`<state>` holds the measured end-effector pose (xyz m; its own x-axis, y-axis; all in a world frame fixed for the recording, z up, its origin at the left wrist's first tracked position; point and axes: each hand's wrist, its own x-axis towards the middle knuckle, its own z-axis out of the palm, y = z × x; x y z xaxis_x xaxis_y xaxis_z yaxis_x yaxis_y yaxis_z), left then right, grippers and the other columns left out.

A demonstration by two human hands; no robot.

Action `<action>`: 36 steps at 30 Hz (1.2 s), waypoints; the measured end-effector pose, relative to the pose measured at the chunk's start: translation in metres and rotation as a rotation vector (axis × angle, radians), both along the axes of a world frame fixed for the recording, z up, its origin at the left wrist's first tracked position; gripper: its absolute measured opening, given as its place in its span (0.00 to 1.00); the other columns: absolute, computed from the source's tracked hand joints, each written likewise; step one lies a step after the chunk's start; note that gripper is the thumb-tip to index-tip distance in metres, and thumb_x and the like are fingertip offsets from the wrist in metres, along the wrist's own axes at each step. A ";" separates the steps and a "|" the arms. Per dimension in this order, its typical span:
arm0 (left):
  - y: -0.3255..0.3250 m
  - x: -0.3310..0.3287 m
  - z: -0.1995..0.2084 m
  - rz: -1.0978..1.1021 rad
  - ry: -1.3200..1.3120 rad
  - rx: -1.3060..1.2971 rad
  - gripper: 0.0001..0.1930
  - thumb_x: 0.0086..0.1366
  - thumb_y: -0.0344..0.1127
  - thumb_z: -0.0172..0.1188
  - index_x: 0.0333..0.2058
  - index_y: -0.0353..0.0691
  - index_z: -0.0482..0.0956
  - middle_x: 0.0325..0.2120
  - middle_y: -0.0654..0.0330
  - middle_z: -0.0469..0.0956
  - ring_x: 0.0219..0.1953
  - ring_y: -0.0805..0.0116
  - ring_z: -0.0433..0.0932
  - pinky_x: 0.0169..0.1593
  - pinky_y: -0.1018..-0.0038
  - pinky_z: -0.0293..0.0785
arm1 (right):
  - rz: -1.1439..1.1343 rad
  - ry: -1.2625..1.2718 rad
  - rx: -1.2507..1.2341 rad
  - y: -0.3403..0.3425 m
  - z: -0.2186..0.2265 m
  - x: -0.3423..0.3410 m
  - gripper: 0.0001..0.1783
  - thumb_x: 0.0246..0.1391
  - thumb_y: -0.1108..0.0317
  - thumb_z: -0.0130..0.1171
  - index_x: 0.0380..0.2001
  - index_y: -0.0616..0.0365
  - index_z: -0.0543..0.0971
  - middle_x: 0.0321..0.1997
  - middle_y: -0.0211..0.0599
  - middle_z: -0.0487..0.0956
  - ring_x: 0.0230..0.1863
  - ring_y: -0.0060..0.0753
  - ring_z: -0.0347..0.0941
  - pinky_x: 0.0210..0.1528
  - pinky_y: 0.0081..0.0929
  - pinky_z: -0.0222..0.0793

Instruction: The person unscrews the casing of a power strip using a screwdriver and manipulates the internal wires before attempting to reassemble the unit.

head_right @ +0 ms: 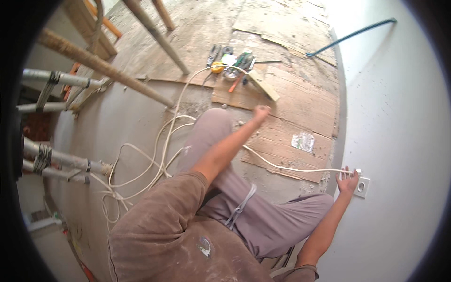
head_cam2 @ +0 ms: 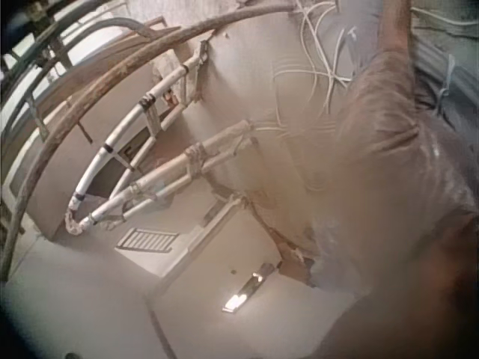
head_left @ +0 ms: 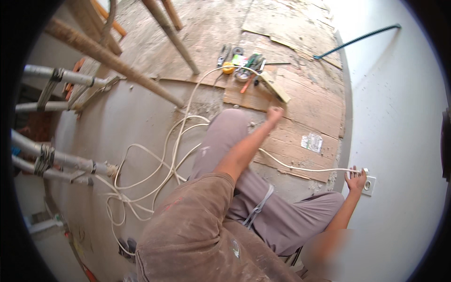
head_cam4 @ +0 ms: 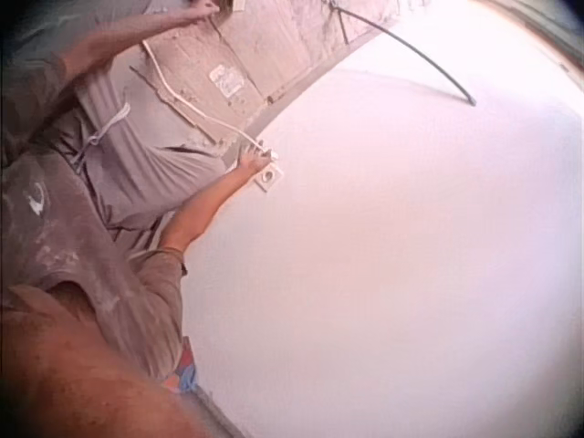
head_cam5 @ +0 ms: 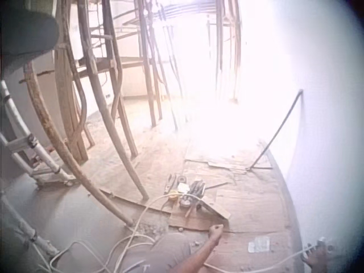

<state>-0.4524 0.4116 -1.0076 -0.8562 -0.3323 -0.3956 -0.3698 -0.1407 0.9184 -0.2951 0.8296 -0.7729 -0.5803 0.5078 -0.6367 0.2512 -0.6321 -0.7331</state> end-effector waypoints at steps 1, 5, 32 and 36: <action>-0.002 -0.024 -0.002 0.082 -0.032 -0.042 0.16 0.57 0.45 0.60 0.36 0.37 0.76 0.29 0.55 0.78 0.32 0.64 0.76 0.33 0.69 0.71 | 0.032 -0.007 0.061 0.000 0.010 0.001 0.31 0.59 0.50 0.49 0.61 0.50 0.59 0.63 0.32 0.65 0.66 0.35 0.57 0.64 0.56 0.49; -0.011 -0.086 -0.014 0.266 -0.159 -0.256 0.36 0.52 0.51 0.65 0.53 0.31 0.64 0.50 0.41 0.71 0.52 0.49 0.72 0.56 0.63 0.67 | 0.202 0.123 0.138 -0.009 0.030 0.012 0.31 0.60 0.53 0.50 0.64 0.49 0.59 0.64 0.33 0.63 0.66 0.35 0.57 0.64 0.55 0.51; -0.047 0.114 0.284 -0.593 0.436 0.823 0.27 0.57 0.27 0.66 0.53 0.38 0.64 0.48 0.56 0.71 0.52 0.65 0.72 0.54 0.71 0.75 | 0.144 0.366 0.747 -0.102 0.051 -0.019 0.22 0.68 0.48 0.36 0.54 0.51 0.61 0.31 0.36 0.74 0.30 0.29 0.76 0.34 0.25 0.72; -0.060 0.128 0.296 -0.817 0.653 0.563 0.37 0.50 0.21 0.70 0.56 0.45 0.59 0.57 0.53 0.67 0.59 0.64 0.67 0.58 0.68 0.73 | 0.192 0.345 0.816 -0.090 0.044 -0.013 0.21 0.68 0.48 0.35 0.52 0.52 0.62 0.28 0.34 0.76 0.28 0.27 0.76 0.31 0.23 0.73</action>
